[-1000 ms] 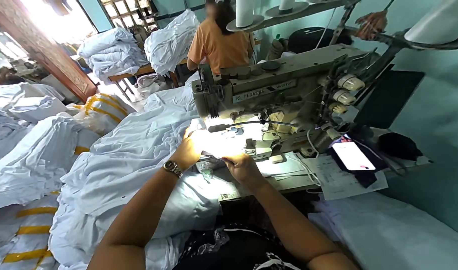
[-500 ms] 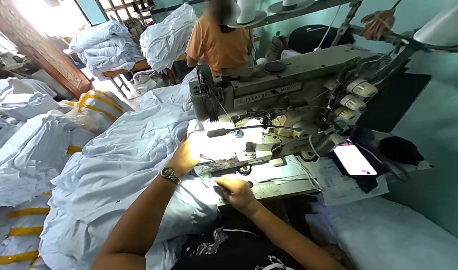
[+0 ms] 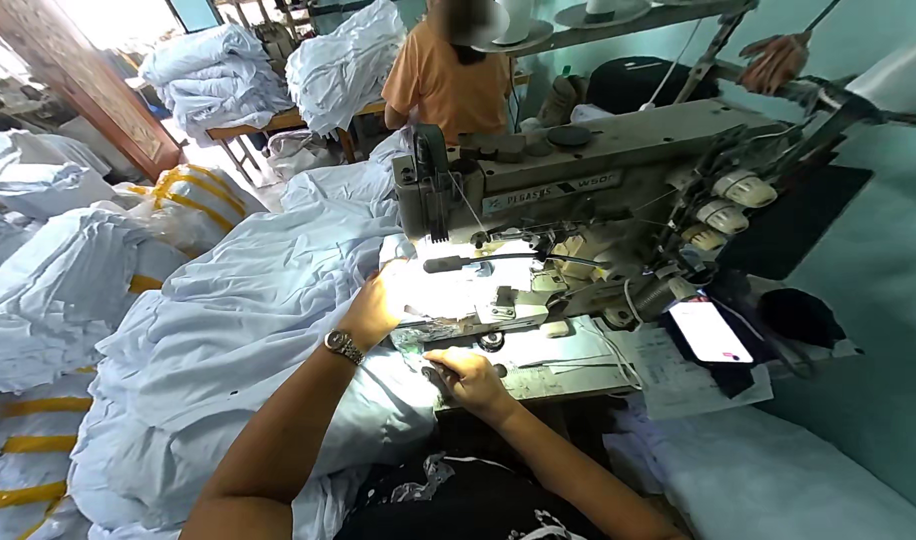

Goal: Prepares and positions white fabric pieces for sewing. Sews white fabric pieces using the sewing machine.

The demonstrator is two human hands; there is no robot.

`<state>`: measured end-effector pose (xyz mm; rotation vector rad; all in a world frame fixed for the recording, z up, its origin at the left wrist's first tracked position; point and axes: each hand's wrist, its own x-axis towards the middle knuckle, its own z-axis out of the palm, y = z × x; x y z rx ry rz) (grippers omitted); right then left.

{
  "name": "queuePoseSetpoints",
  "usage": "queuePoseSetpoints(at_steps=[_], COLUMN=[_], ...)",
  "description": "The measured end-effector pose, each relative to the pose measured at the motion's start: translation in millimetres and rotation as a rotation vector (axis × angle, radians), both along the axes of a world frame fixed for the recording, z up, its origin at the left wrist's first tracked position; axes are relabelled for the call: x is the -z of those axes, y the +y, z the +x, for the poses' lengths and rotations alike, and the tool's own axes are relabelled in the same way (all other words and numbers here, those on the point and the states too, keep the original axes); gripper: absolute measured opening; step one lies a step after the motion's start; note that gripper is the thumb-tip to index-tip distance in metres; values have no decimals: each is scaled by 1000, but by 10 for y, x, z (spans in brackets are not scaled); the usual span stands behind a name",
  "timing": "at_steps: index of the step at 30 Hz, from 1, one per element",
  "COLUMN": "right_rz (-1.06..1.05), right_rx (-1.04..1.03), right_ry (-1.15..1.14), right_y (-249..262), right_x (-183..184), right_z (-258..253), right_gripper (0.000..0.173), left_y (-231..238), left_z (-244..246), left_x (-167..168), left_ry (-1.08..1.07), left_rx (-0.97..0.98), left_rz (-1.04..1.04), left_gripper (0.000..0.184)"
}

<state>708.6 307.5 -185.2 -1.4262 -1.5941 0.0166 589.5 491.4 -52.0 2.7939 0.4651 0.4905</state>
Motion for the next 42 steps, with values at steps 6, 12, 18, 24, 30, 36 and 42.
queuePoseSetpoints(at_steps=[6,12,18,24,30,36,42], right_rz=[-51,-77,-124,-147,-151,-27,101], right_rx=[11,-14,-60,-47,-22,95,252], right_ry=[15,37,93,105,88,58,5], right_y=[32,38,42,18,41,36,30], right_x=[-4,8,3,-52,-7,-12,-576], right_z=[7,17,24,29,30,40,-17], right_gripper=[27,24,22,40,38,30,24], left_y=[0,105,414,1042,300,-52,-441], left_z=[22,139,423,-45,-745,-949,-979], left_x=[-22,13,-142,-176,-71,89,90], left_ry=[-6,-120,-38,-464,-637,-611,-771], left_rx=[3,20,-25,-238,-215,-209,-191], left_rz=[-44,-130,17,289,479,477,174], left_gripper=[21,19,9,28,28,31,14])
